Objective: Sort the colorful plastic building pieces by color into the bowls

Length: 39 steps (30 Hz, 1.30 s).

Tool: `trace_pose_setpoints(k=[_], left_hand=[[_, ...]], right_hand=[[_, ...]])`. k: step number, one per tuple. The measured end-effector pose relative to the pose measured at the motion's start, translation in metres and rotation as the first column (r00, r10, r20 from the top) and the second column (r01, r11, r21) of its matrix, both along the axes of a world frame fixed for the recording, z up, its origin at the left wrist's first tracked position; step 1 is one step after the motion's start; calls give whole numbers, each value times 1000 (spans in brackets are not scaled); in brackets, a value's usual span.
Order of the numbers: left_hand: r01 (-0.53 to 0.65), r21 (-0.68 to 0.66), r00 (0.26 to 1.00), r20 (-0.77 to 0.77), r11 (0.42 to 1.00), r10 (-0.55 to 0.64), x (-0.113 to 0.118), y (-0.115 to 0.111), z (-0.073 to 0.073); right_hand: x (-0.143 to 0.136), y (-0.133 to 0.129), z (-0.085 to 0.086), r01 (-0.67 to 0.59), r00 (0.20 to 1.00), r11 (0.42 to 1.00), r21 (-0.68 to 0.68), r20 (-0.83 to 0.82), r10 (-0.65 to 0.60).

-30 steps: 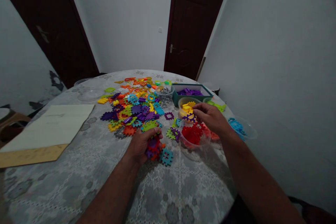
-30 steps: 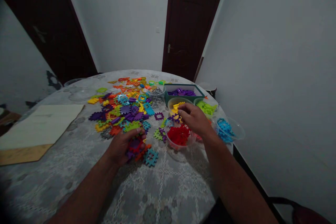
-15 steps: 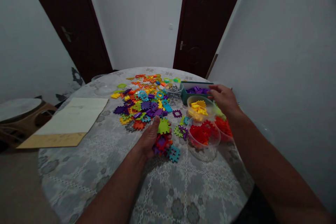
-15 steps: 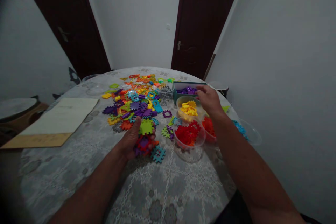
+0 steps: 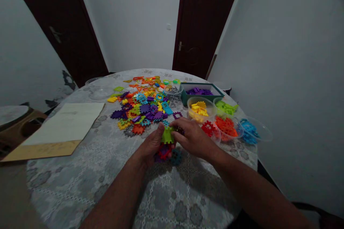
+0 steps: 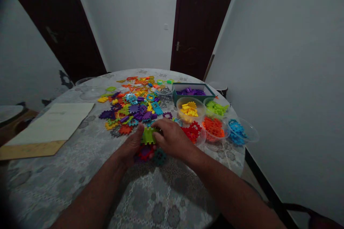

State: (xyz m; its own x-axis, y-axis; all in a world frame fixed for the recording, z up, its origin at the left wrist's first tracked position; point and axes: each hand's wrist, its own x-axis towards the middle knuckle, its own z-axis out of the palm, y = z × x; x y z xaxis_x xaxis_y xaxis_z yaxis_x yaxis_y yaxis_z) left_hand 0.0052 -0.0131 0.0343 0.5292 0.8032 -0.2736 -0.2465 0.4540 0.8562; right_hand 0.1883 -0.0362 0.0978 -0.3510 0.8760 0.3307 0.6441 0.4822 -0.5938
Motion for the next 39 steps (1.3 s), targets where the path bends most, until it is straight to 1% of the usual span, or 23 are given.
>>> trace_pose_setpoints(k=[2,4,5,7,9,10,12,14,16,17,18,20,22,24,26,28,29,31,33,35,37,39], left_hand=[[-4,-28,1000,2,1000,4,1,-1,3],[-28,-63,998,53,998,32,1,-1,6],[-41,-76,995,89,996,48,1,-1,8],[-54,-97,985,156,994,68,1,-1,11],[-47,-115,980,186,992,68,1,0,12],[-43,-127,980,188,991,67,1,0,12],[-45,-145,980,185,988,71,1,1,12],[-51,-158,980,180,986,80,1,2,12],[-61,-171,979,183,983,92,1,2,13],[-62,-178,978,186,982,95,1,2,14],[-59,-185,977,193,981,95,1,2,15],[-50,-196,974,207,979,91,0,2,16],[-47,-201,973,213,978,91,0,3,16],[-60,-200,973,206,978,102,0,3,16],[-77,-190,976,187,979,113,1,3,15],[-89,-173,979,165,981,118,1,4,14],[-92,-163,981,154,982,117,1,4,13],[-81,-143,985,141,986,102,2,3,12],[-55,-126,987,141,991,73,3,1,11],[-27,-116,988,149,993,45,3,0,11],[-8,-112,989,148,994,25,3,0,11],[11,-106,990,141,994,4,2,-1,11]], right_hand=[[7,-3,-4,7,991,998,-68,-130,-16],[18,-5,-7,44,969,994,-100,-239,-67],[25,-5,-8,82,955,994,-78,-278,-101],[41,-2,-12,186,929,982,36,-331,-164],[57,1,-17,276,907,949,152,-367,-205],[64,3,-19,306,900,933,187,-376,-220],[77,5,-24,343,894,914,216,-375,-247],[92,8,-25,367,899,902,227,-337,-281],[113,14,-23,400,900,887,233,-283,-331],[127,18,-21,431,892,870,240,-259,-371],[142,24,-20,475,875,844,251,-242,-420],[173,37,-17,576,817,767,281,-219,-533],[202,49,-17,647,760,703,294,-182,-624],[222,56,-20,683,723,672,286,-135,-677],[231,57,-23,705,695,645,294,-105,-712],[230,52,-25,714,680,622,322,-102,-727],[225,48,-25,708,684,623,331,-106,-721],[209,39,-22,687,715,655,315,-132,-686],[185,28,-17,648,761,718,254,-168,-627],[154,15,-11,564,825,800,202,-178,-537],[121,1,-7,411,911,889,203,-144,-388],[89,-13,-5,221,975,947,232,-86,-206]])
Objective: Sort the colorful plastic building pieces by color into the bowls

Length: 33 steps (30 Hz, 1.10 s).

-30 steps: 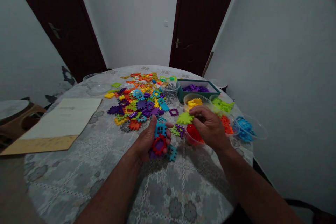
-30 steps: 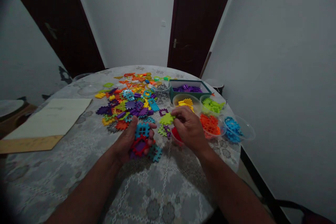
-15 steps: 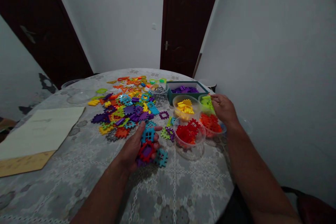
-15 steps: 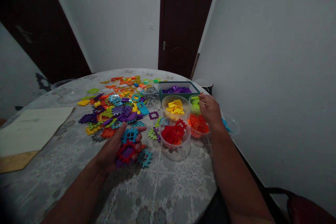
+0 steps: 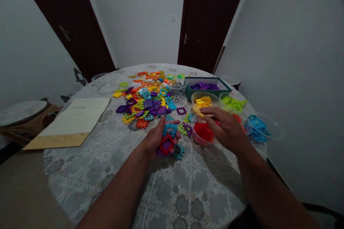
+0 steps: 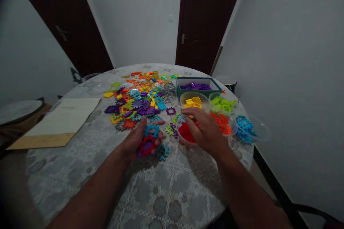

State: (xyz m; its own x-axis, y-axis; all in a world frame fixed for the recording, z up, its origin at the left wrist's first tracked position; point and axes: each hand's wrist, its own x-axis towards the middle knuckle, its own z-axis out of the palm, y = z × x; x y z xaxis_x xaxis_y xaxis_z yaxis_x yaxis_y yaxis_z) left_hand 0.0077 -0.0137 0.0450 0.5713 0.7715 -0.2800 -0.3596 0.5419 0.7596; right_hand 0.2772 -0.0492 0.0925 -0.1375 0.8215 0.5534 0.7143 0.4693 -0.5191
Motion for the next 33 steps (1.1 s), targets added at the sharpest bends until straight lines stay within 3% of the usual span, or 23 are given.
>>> trace_pose_setpoints(k=[2,6,9,11,15,23,28,29,31,33], left_hand=[[28,12,1000,-8,1000,-28,0,-1,-1],[112,13,990,-86,994,-110,0,-3,-4],[145,9,980,-139,989,-143,0,-4,-7],[155,1,979,-134,988,-153,-1,-4,-7],[145,-33,986,-85,989,-147,1,-3,-2],[-112,-132,988,90,985,124,-1,6,12],[-199,-190,966,127,961,225,-6,7,18],[-215,-191,963,119,958,240,-6,7,19],[-239,-189,960,99,952,261,-6,8,20],[-256,-188,959,76,948,274,-5,9,21]], right_hand=[[-27,-11,-1,-149,987,989,8,57,148],[-61,-20,-10,-323,940,946,-12,113,322],[-69,-18,-16,-402,912,915,-32,72,403],[-68,-16,-18,-391,920,919,-52,14,393],[-57,-12,-15,-233,971,970,-74,-80,227],[-9,-5,2,-26,996,985,-172,-94,10],[31,-7,16,-9,1000,948,-317,20,16],[43,-7,19,48,999,950,-307,29,-41],[72,-7,23,268,963,935,-232,28,-269],[106,-7,21,514,856,847,-132,23,-516]])
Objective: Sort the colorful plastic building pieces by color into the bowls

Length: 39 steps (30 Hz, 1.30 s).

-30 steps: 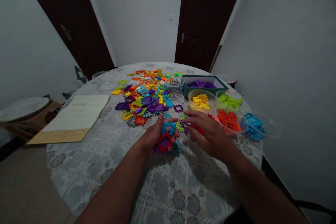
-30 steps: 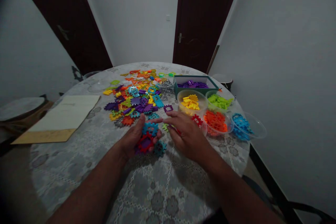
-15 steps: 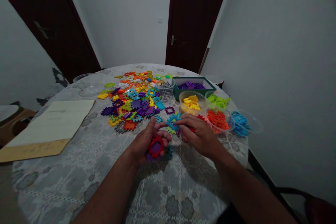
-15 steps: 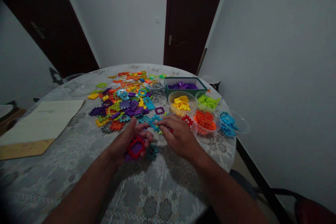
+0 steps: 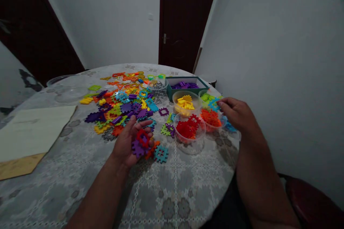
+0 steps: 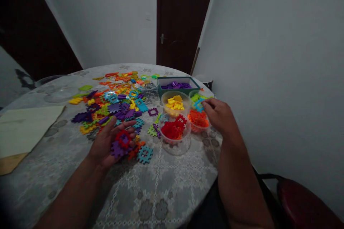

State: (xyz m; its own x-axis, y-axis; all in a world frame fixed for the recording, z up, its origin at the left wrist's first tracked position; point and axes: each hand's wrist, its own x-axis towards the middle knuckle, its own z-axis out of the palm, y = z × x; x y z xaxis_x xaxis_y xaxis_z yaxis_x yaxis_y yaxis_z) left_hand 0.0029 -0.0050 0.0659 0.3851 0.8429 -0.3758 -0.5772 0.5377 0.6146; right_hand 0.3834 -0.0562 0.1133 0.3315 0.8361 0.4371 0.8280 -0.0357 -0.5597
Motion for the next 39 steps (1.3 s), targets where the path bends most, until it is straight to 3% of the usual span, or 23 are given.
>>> trace_pose_setpoints(k=[2,4,9,12,15,17,19,21,23,24,26,28,30,34,39], left_hand=[[-13,-10,1000,-23,1000,13,1,1,0],[-23,-24,999,-48,999,22,3,2,-1],[-35,-37,996,-79,999,32,7,3,-3],[-33,-37,995,-93,999,30,9,2,-2],[-31,-26,993,-111,999,28,10,1,-1],[-35,-14,994,-105,999,34,11,-1,-1],[-35,-6,995,-89,999,34,11,-3,-2],[-24,-3,998,-62,1000,24,11,-4,-4],[-19,5,1000,-19,1000,19,11,-5,-6],[-22,7,1000,-4,1000,23,11,-5,-6],[-31,8,999,10,999,31,11,-4,-7],[-37,9,999,12,999,37,11,-4,-8],[-38,9,999,10,999,38,13,-4,-11],[-16,-12,1000,7,1000,16,18,-4,-16],[-19,-56,1000,12,998,20,21,-8,-12]], right_hand=[[33,0,-8,198,979,979,55,46,-200],[59,0,-20,307,946,950,61,87,-311],[87,-2,-43,375,915,927,-22,167,-366],[90,-4,-45,406,902,909,-98,202,-381],[84,-6,-38,451,871,892,-29,232,-433],[69,-7,-30,422,878,902,92,209,-431],[40,-8,-21,319,926,926,202,142,-350],[-1,-12,-11,158,981,951,264,68,-182],[-48,-20,-3,-93,995,958,272,49,83],[-72,-25,-2,-261,965,931,257,75,250],[-116,-36,-5,-565,825,808,166,132,550],[-153,-44,-17,-733,675,678,45,163,719],[-180,-46,-34,-764,622,643,-48,211,754],[-203,-38,-63,-683,642,714,-155,339,688],[-202,-25,-72,-649,661,749,-136,387,643]])
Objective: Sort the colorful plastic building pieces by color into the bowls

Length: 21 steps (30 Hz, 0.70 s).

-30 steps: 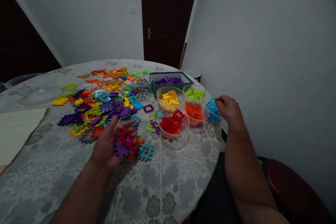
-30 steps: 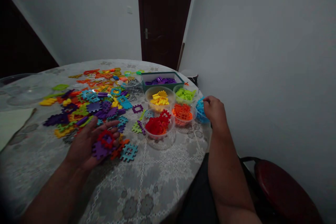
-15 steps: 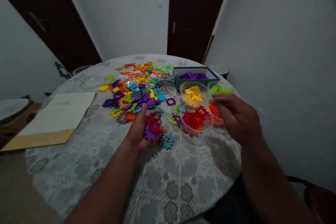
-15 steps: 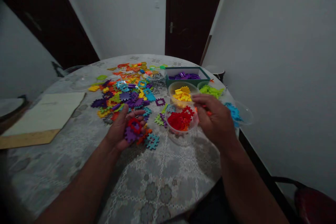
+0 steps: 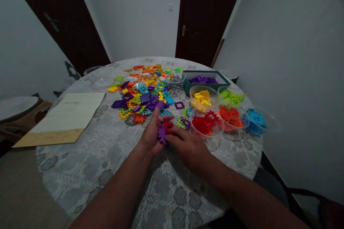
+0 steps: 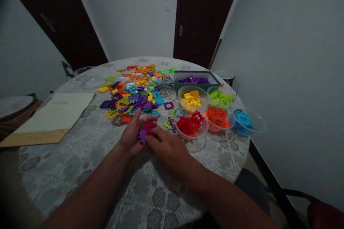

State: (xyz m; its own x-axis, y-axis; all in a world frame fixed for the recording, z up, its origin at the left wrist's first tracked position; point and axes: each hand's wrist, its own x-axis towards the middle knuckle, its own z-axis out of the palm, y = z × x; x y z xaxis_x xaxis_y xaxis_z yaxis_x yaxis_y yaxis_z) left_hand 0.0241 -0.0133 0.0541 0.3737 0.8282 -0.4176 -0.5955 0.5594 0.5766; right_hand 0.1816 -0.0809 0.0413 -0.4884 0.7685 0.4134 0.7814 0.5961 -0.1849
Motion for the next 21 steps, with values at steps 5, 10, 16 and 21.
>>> trace_pose_setpoints(k=[5,10,16,21], left_hand=[[-18,-24,995,99,1000,20,1,-6,8],[33,-50,988,151,998,-25,2,-6,4],[-14,-27,985,172,1000,18,-2,-7,4],[-28,46,980,196,999,18,-4,-8,0]], right_hand=[[5,4,-6,93,996,992,86,-1,-94],[15,2,-2,169,985,976,141,-51,-163],[56,8,36,348,937,917,194,-79,-339],[88,17,45,488,854,861,144,124,-505]])
